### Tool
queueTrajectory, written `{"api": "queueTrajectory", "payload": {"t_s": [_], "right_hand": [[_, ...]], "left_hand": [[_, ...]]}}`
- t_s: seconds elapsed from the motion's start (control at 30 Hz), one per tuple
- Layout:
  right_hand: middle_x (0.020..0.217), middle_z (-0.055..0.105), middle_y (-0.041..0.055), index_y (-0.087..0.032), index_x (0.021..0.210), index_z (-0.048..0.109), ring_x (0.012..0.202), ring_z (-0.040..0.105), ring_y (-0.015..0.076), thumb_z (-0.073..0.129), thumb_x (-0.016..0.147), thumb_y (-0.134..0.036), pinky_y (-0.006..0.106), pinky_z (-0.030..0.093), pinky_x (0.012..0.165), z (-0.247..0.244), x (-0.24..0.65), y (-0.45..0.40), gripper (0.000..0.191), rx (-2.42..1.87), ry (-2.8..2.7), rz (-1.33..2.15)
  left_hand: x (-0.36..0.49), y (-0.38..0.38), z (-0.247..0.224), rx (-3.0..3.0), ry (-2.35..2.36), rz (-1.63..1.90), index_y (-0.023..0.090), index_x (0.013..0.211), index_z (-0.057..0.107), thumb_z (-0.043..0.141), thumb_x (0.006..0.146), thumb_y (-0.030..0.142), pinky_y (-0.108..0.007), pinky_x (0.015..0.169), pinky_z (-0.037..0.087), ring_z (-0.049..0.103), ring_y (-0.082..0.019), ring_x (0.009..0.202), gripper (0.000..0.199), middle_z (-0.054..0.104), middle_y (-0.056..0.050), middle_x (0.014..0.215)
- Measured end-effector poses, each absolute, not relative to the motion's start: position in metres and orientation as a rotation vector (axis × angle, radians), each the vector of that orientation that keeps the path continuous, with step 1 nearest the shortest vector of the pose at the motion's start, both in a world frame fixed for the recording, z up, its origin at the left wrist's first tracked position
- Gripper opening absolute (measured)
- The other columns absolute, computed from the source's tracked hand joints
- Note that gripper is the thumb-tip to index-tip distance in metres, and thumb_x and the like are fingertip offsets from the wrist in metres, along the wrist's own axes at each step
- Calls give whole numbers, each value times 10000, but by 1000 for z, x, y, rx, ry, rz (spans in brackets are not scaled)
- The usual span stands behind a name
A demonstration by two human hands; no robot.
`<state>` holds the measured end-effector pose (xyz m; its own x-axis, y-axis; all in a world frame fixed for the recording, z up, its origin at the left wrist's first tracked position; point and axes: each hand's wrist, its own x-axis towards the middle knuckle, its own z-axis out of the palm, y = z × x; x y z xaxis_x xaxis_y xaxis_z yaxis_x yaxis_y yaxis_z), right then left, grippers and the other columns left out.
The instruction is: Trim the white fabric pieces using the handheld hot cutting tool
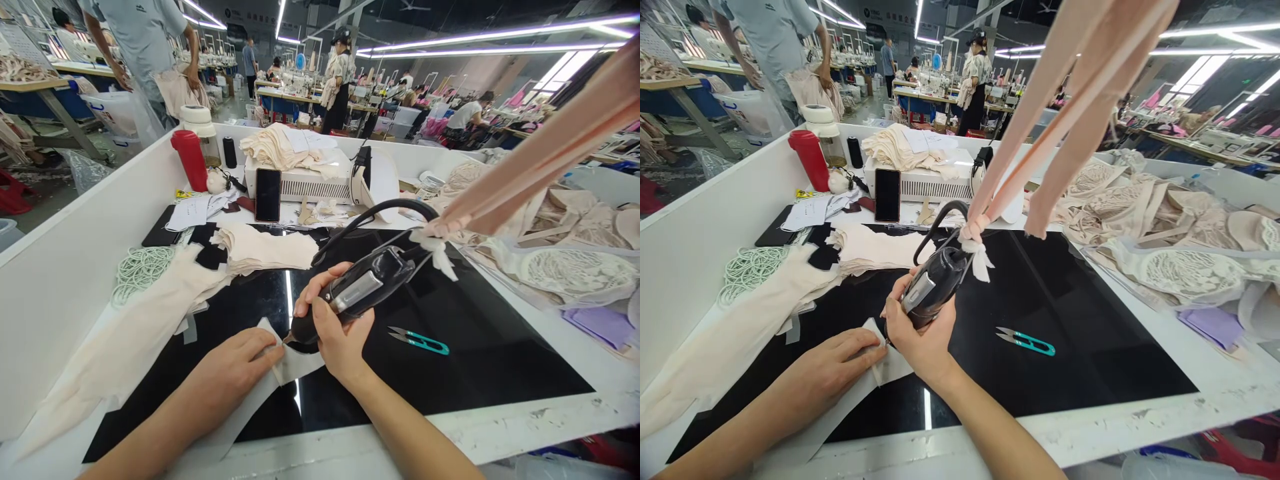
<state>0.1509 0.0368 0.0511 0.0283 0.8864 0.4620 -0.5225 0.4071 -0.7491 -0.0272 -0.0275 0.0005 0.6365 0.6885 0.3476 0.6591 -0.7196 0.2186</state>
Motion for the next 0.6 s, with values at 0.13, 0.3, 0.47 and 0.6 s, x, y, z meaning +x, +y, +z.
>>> {"api": "queueTrajectory", "payload": {"t_s": [0.13,0.3,0.47,0.6], "right_hand": [[815,648,-64,-280,1136,559,601,625,98,775,901,-218,271,551,607,52,156,36,325,-425,-1066,1142],[848,655,-57,-299,1190,568,633,631,97,786,907,-259,268,546,632,51,166,34,360,-405,-1081,1133],[851,644,-56,-298,1176,556,629,629,105,788,902,-278,277,549,628,51,169,34,360,-429,-1088,1131],[828,624,-61,-293,1154,536,599,616,106,799,889,-313,272,551,596,53,165,33,373,-455,-1077,1125]], "left_hand": [[-28,-28,5,2787,1132,609,181,1277,645,398,1032,41,-372,989,599,671,-221,1110,375,663,-106,1218],[-26,-29,9,2851,1095,580,155,1290,629,363,1023,4,-514,1136,497,658,-233,1155,407,665,-117,1219],[-15,-29,12,2763,1109,568,135,1256,628,432,1030,40,-476,1123,511,659,-220,1064,314,669,-96,1121],[-12,-30,11,2706,1098,563,146,1223,636,451,1039,63,-458,1055,555,645,-227,1032,273,659,-94,1103]]}}
